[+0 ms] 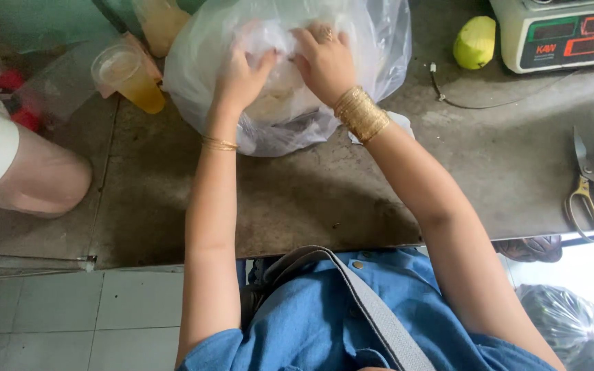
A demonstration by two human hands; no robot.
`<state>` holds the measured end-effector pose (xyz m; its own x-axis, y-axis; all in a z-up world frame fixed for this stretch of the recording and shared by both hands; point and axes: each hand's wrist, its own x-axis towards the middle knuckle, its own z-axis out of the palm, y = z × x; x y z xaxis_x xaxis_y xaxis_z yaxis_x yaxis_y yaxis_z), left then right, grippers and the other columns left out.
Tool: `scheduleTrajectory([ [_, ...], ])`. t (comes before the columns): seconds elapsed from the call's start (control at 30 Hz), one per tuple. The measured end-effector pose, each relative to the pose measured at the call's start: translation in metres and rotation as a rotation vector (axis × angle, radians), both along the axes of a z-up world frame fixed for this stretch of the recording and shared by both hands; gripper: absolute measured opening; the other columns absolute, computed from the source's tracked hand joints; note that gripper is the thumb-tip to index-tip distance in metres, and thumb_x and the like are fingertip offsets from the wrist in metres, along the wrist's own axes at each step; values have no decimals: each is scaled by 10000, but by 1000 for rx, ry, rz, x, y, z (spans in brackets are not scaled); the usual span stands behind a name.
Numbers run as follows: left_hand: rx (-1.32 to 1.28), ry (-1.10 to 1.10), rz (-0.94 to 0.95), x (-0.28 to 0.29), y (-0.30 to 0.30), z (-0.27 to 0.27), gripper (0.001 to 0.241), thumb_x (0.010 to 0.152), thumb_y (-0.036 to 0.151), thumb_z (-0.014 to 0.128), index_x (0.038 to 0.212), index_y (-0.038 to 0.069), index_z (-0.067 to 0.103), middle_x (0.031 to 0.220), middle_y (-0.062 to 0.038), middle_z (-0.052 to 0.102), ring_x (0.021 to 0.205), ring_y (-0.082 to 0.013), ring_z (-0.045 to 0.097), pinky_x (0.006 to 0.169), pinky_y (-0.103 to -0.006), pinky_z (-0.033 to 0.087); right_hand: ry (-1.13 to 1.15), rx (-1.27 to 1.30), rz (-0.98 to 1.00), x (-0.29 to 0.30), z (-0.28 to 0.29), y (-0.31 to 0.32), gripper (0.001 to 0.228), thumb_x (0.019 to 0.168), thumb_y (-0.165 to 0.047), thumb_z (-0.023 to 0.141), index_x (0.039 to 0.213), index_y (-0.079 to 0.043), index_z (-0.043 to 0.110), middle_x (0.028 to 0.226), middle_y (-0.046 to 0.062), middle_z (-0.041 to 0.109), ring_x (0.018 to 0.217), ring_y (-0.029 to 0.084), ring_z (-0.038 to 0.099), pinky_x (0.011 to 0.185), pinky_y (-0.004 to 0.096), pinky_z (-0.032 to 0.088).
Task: Packing and arranging dried food items inside a large plastic bag on a counter near a scale
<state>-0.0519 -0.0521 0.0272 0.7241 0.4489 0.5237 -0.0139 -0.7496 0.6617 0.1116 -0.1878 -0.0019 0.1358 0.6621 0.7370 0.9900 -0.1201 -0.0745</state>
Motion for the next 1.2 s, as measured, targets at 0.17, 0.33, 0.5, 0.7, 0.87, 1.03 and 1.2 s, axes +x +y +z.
scheduleTrajectory([
  [0.17,9,199,33,-30,-36,48,573,1109,367,366,1517,-35,367,1539,-267,457,1405,-397,499,1139,-458,420,42,64,-36,-4,-10,-31,309,958,-189,699,1258,-143,640,1084,109,614,905,360,605,744,519,443],
  [0.33,127,382,84,-46,-20,42,478,1027,191,515,1443,-44,501,1423,-212,583,1286,-319,583,1045,-431,456,20,-12,-36,1,-11,-43,384,978,-254,679,1341,-141,625,1158,177,606,945,403,552,753,542,415],
  [0.5,66,425,170,-43,-22,37,386,953,262,702,1258,31,657,1245,-120,711,1093,-287,686,883,-409,531,-25,-8,-88,0,-16,-41,403,967,-265,689,1344,-140,617,1158,177,614,916,397,548,753,535,431],
  [0.7,144,600,258,-23,-23,17,302,1026,334,657,818,116,643,779,-77,677,761,-319,640,642,-463,460,-20,41,-62,-5,-16,-44,361,936,-225,667,1272,-104,617,1170,123,574,965,327,551,769,486,470],
  [0.87,261,685,217,-27,-29,24,456,1034,343,656,707,125,423,613,-102,540,616,-377,530,594,-491,381,7,11,-65,-8,-15,-47,432,923,-235,686,1329,-130,586,1195,119,578,995,337,544,795,486,449],
  [1.03,268,745,171,-30,-41,36,429,1042,312,577,712,114,390,607,-75,479,589,-315,472,559,-466,353,-13,43,-60,-6,-19,-44,442,941,-233,691,1349,-114,566,1209,123,567,1012,356,544,788,510,448],
  [1.2,50,667,145,-38,-44,48,447,1108,324,448,747,205,682,667,3,628,526,-197,510,584,-392,373,-5,55,-50,-7,-20,-45,422,943,-211,680,1335,-101,570,1200,132,576,1016,348,557,788,500,458],
])
